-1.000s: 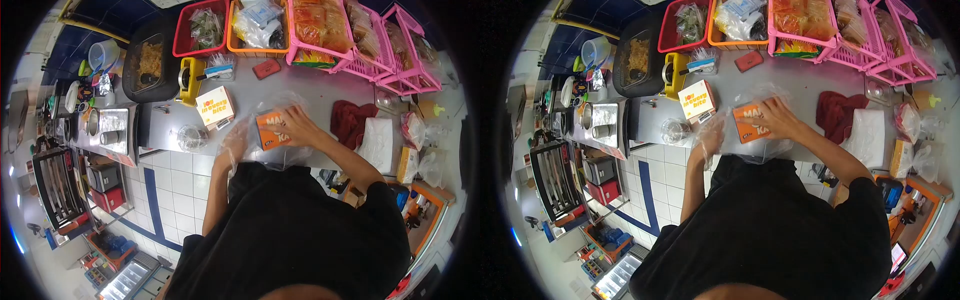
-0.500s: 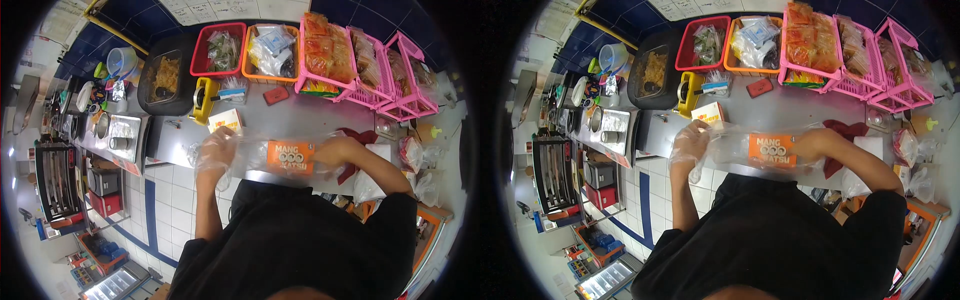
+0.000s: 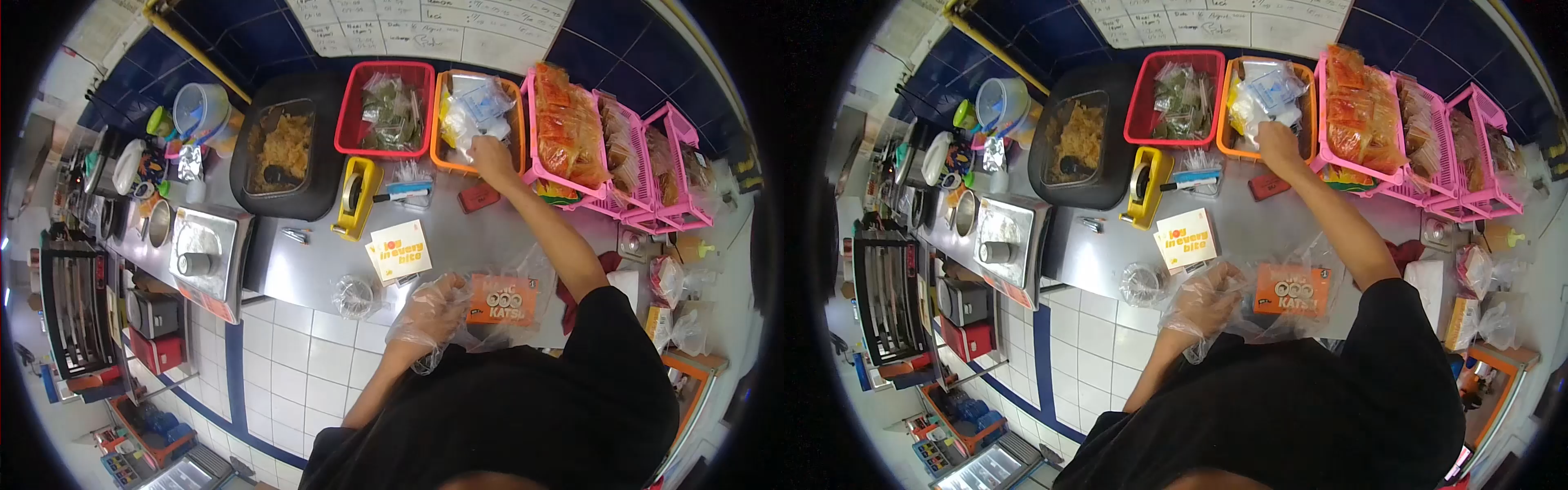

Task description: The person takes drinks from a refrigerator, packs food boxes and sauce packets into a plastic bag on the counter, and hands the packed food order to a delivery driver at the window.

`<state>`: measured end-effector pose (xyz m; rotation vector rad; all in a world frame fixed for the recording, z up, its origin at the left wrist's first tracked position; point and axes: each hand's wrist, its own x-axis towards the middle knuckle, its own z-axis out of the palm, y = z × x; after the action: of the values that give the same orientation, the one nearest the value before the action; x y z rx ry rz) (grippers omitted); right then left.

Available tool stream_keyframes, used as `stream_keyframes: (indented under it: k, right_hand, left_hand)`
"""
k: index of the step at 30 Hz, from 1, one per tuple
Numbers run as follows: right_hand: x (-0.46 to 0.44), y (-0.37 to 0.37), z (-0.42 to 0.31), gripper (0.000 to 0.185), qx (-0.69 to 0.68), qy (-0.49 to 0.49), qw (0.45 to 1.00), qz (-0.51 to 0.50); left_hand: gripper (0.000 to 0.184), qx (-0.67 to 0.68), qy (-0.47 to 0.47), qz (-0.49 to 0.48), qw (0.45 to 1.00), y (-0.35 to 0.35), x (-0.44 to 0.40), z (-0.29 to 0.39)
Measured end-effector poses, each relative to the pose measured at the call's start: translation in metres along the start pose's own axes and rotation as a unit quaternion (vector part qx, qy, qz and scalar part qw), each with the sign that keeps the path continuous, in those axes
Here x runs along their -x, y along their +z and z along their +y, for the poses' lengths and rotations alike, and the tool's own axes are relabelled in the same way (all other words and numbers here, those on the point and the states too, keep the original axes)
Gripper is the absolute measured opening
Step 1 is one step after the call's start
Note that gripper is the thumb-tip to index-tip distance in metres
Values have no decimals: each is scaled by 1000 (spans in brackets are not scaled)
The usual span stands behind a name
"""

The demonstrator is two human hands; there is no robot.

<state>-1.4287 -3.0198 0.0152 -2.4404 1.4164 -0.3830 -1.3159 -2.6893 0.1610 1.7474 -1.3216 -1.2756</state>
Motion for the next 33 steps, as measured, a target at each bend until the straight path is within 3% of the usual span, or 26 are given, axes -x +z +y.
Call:
stream_keyframes:
  k: [5,7,8,10,11,13,15,17,18,19,20,22,23,24,25,26,27,28,30,33]
  right_hand:
    - [3,-36,2,20,-41,54,996,55]
    - [7,-70,-2,19,-174,82,965,179]
    - [10,-81,2,19,-173,87,964,182]
    - [17,-105,11,12,-471,154,852,166]
    - [24,-115,13,12,-471,159,851,171]
    - [41,-133,8,10,-614,77,759,203]
    - [49,-139,17,13,-585,56,772,245]
    - [57,-154,23,12,-739,34,625,249]
    - [74,-168,18,9,-789,-5,588,179]
    - [101,-169,20,7,-800,-57,594,66]
    - [122,-169,18,6,-757,-136,635,-73]
    - [154,-169,7,6,-524,-342,703,-338]
    - [171,-154,-14,10,-458,-275,724,-435]
    - [190,-133,-31,15,-382,-207,732,-524]
    - [211,-103,-17,15,-383,-211,729,-526]
    - [231,-62,8,18,-188,-199,887,-371]
    - [240,-37,24,21,17,-176,968,-177]
    - [243,-31,33,24,63,-172,973,-137]
    - [260,-31,31,27,101,-181,973,-106]
    - [250,-91,15,27,207,-211,945,-137]
  left_hand:
    - [22,68,-34,-51,996,-7,-9,1]
    - [23,35,-32,-35,998,-7,-15,3]
    - [23,33,-31,-41,998,-8,-18,7]
    - [21,-44,-44,-35,997,-9,-21,14]
    - [21,-46,-43,-41,997,-4,-23,6]
    - [21,24,-33,-25,999,7,-30,-11]
    - [21,37,-48,-26,998,11,-29,-7]
    - [21,53,-64,-19,996,13,-34,-6]
    - [20,66,-63,5,996,16,-38,-13]
    - [19,81,-68,25,994,21,-38,-17]
    - [21,182,-103,20,978,22,-37,-5]
    - [20,220,-119,30,968,23,-38,-8]
    - [19,257,-119,43,958,24,-38,-8]
    - [23,174,-129,58,975,22,-36,7]
    - [23,173,-132,63,974,29,-36,-9]
    - [28,81,23,47,995,38,-38,-39]
    - [33,43,-68,-6,997,31,-36,-8]
    - [38,-5,-153,-68,986,24,-33,23]
    - [36,164,-244,-29,955,40,-21,38]
    - [34,167,-173,-55,969,59,-24,7]
